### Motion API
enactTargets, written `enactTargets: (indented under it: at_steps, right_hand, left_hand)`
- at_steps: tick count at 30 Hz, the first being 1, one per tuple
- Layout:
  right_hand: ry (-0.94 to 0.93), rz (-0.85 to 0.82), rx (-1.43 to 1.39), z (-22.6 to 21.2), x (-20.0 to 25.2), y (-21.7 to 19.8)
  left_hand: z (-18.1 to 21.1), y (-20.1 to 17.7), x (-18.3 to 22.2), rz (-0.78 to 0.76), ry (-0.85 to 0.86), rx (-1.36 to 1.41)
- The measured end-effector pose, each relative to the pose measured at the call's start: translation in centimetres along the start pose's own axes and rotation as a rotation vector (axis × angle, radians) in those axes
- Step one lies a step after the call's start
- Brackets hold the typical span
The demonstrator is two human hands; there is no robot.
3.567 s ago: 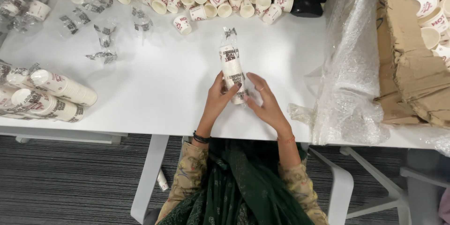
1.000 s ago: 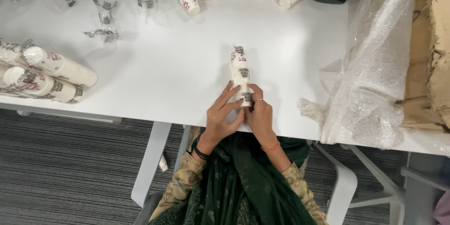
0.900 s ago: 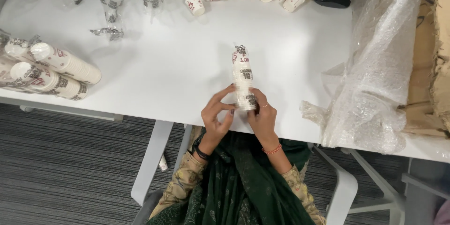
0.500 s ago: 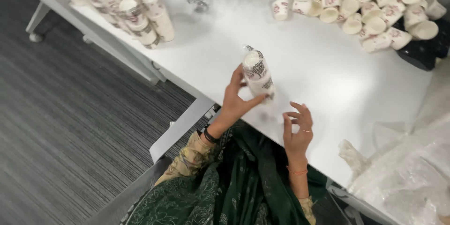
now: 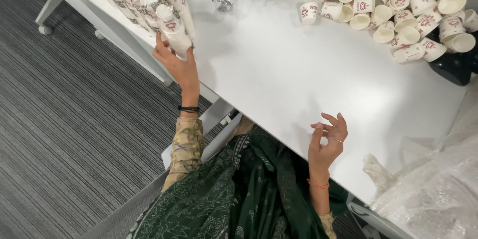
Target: The person stacks several paper cups together, places the stack inside a plastic sleeve, and seals the sleeve by hand.
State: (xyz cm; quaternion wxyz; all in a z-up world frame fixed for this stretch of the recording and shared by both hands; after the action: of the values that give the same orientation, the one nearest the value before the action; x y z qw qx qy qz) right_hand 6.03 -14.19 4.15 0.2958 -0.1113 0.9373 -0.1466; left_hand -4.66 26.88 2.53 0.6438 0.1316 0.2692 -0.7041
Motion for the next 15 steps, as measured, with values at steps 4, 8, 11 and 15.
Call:
enactTargets:
  at_steps: [4,8,11,15]
  right_hand:
    - [0.021,-0.005,0.008,0.0,0.0,0.1]
    - [0.036,-0.007,0.028,0.2,0.0,0.1]
    - [0.031,-0.002,0.05,0.5,0.0,0.1]
    - [0.011,-0.012,0.055,1.3,-0.1,0.2]
  left_hand:
    - [-1.9,0.2,0.0,0.009,-0.017,0.028]
    - [1.6,-1.2,1.3,0.056,0.072,-0.111]
    - [6.4,-2.5,2.7,0.08,0.15,-0.108]
    - [20.8,-4.3,1.6,-0.423,0.179,0.928]
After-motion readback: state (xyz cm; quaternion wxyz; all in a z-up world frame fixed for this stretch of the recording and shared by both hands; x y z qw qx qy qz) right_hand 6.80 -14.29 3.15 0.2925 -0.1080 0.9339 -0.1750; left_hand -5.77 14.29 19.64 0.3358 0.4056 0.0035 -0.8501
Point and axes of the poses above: each hand's wrist, its own x-axis away from the middle knuckle, its own y-axis out of the palm, z = x × y, the point moved 5 cm from there along -x, towards the middle knuckle, and after that the axes turned 3 degrees about -z, right-handed, at the moved point
